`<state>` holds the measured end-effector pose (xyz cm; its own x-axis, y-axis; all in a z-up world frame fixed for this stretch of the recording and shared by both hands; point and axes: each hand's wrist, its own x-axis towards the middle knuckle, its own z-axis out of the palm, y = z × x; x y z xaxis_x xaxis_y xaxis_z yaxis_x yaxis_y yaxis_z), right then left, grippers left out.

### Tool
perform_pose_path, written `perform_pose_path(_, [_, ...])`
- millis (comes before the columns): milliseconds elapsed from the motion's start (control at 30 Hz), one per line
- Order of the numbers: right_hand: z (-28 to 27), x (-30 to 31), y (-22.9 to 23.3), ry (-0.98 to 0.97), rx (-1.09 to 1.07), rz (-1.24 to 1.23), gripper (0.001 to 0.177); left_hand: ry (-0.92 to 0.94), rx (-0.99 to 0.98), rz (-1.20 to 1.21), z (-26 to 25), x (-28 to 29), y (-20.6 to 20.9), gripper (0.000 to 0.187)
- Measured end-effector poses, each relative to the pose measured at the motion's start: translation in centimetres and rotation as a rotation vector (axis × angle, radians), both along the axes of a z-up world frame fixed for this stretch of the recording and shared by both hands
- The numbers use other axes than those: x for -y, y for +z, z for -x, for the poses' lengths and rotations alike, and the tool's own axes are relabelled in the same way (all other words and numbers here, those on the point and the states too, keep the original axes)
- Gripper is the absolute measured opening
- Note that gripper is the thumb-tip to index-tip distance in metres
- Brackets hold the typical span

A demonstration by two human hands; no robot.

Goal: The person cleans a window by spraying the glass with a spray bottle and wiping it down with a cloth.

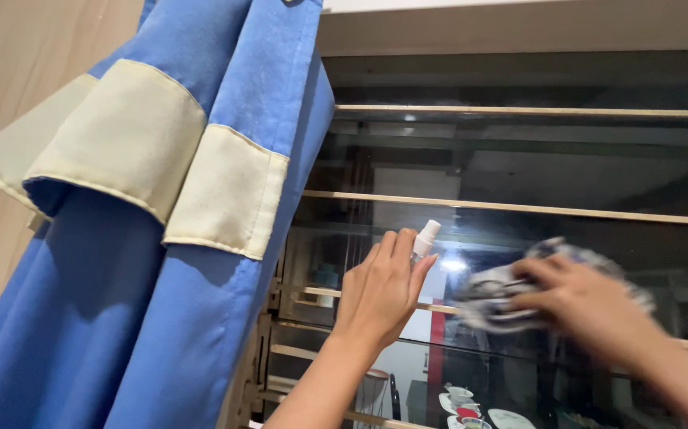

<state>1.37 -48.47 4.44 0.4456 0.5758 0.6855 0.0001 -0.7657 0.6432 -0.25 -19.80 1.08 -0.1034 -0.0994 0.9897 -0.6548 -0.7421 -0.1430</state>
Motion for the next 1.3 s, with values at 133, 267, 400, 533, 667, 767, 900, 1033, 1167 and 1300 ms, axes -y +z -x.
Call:
perform_pose_path(133, [1.2,2.2,-0.5,-0.113,0.166,-0.201,0.069,-0.031,0.007,-0.013,0.3,1.1,-0.4,0.032])
perform_pose_path(267, [2.3,2.3,-2.8,-0.231,-0.038,-0.224,0.062,-0.026,-0.007,-0.008,0.6,1.8,-1.4,0.033])
perform_pose_path(400, [3.1,3.3,-6.3,0.256,0.358,-0.155,0.051,-0.042,0.0,-0.006,1.2,1.8,-3.0,0.032])
perform_pose_path(533, [0.7,0.4,-8.9,0.043,0.03,0.05,0.058,-0.029,-0.041,0.009,1.6,2.0,-4.0,0.032])
perform_pose_path(667, [0.8,0.9,-9.7,-0.17,0.024,-0.113,0.052,-0.02,-0.08,0.009,2.0,2.6,-4.1,0.03])
perform_pose_path(767, [0.9,4.5,-9.9,-0.333,0.05,-0.137,0.053,-0.013,-0.073,0.004,2.2,3.2,-4.0,0.03])
perform_pose_path(900, [1.2,5.7,-11.1,-0.435,-0.057,-0.338,0.051,-0.022,-0.049,-0.004,2.4,4.2,-3.8,0.029])
perform_pose_path(1033, [1.2,2.1,-10.3,-0.354,-0.043,-0.305,0.046,-0.026,-0.047,-0.012,2.8,5.0,-3.8,0.029])
perform_pose_path(1167, [1.7,0.5,-9.3,-0.114,-0.005,-0.139,0.045,0.002,-0.047,-0.012,3.2,5.2,-3.4,0.028])
perform_pose_path(1300, [1.9,4.9,-8.8,-0.24,-0.059,-0.263,0.044,0.007,-0.064,0.003,3.6,4.4,-3.4,0.029])
